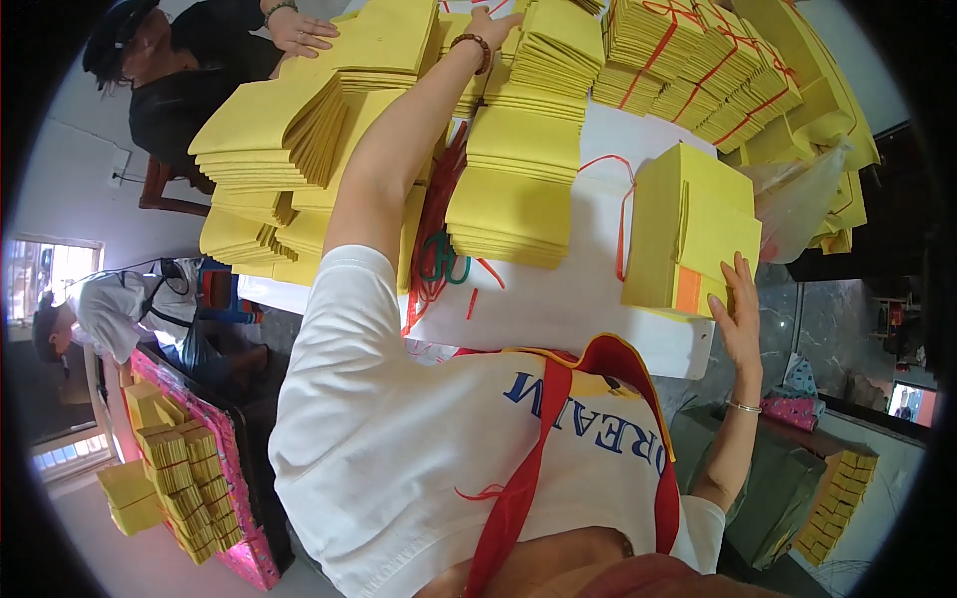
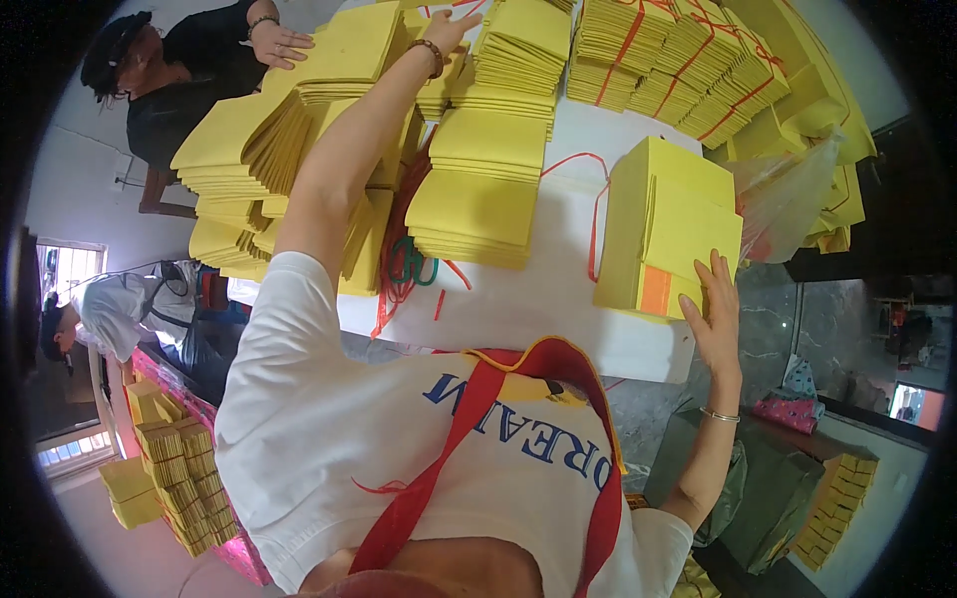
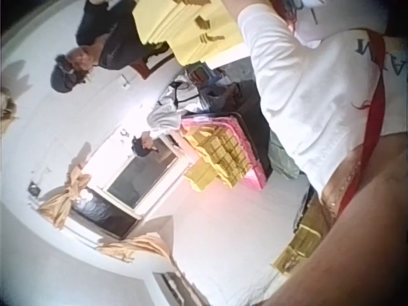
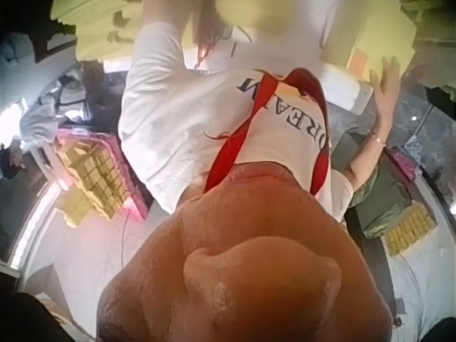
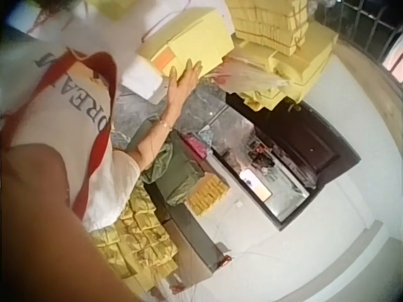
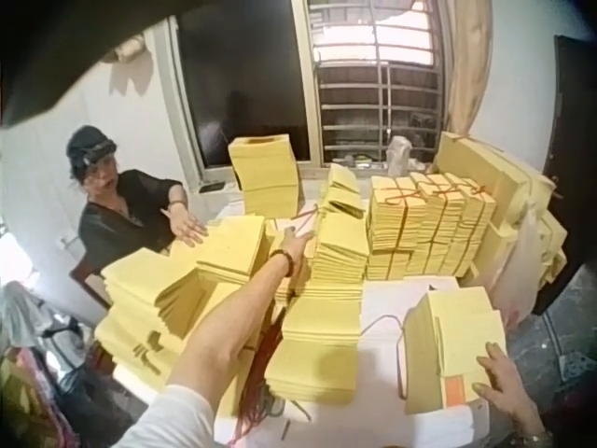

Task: Folding and stacking sheets of yellow joss paper.

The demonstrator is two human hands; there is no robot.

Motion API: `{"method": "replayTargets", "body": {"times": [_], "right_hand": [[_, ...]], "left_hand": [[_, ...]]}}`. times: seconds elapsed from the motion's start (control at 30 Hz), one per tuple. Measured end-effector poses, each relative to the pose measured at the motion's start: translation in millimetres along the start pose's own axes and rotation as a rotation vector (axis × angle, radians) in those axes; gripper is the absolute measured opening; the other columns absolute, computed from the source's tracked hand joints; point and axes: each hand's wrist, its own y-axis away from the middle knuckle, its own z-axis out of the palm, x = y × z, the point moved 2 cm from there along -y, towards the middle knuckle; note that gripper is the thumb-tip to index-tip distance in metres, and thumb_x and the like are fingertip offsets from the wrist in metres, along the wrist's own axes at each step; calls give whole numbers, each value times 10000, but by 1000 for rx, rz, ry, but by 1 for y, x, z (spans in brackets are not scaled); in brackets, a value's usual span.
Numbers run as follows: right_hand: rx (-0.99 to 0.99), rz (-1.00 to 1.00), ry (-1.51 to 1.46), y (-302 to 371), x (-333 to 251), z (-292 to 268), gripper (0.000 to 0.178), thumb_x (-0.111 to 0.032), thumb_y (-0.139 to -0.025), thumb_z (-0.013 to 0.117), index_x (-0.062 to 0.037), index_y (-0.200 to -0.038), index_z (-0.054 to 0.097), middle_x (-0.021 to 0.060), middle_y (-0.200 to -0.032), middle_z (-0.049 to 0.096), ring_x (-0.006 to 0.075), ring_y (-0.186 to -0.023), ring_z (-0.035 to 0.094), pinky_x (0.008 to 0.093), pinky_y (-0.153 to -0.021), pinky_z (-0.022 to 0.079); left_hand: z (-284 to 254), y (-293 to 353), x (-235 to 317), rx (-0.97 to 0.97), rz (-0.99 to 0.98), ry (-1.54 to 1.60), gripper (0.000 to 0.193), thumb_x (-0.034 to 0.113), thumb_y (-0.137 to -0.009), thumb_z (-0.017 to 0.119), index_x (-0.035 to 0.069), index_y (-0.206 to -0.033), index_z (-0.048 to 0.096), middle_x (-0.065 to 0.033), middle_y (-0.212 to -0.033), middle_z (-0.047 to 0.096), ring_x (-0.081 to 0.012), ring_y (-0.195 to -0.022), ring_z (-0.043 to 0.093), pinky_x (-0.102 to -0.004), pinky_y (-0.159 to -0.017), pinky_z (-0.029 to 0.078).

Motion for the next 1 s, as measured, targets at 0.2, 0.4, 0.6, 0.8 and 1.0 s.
{"method": "replayTargets", "body": {"times": [0.2,0.4,0.6,0.8,1.0], "right_hand": [[-45,-80,262,-6,7,-17,448,-274,-829,588,-84,-1227,506,143,-1335,437,300,-1197,443,413,-994,315],[-5,-129,180,-16,4,-20,409,-277,-814,609,-72,-1164,556,134,-1285,491,293,-1140,489,414,-956,342],[-21,-178,317,-22,-11,-31,434,-350,-799,610,-90,-1144,574,104,-1193,559,246,-1087,515,406,-965,302],[-71,-133,362,-42,-26,-42,385,-335,-838,575,-99,-1143,572,67,-1101,600,227,-1026,531,375,-953,311],[-39,-189,360,-63,-39,-37,360,-304,-850,566,-80,-1132,575,60,-1092,610,216,-1021,535,376,-969,297]], "left_hand": [[-5,22,31,-32,139,139,642,252,-784,646,53,-1311,339,-251,-1148,513,-271,-1040,531,-395,-883,431],[-26,59,-1,-122,-99,198,578,201,-848,555,105,-1351,287,-111,-1017,586,-199,-813,634,-373,-622,478],[-15,63,-68,-136,-268,97,410,133,-836,550,107,-1239,475,-55,-888,627,-157,-681,634,-312,-543,470],[-10,62,-85,-102,-81,-236,310,191,-857,520,98,-1137,614,-97,-1047,640,-184,-780,647,-292,-713,514],[4,70,-72,-206,13,-480,375,140,-855,412,155,-1190,578,-107,-1213,558,-271,-1117,526,-361,-961,408]]}}
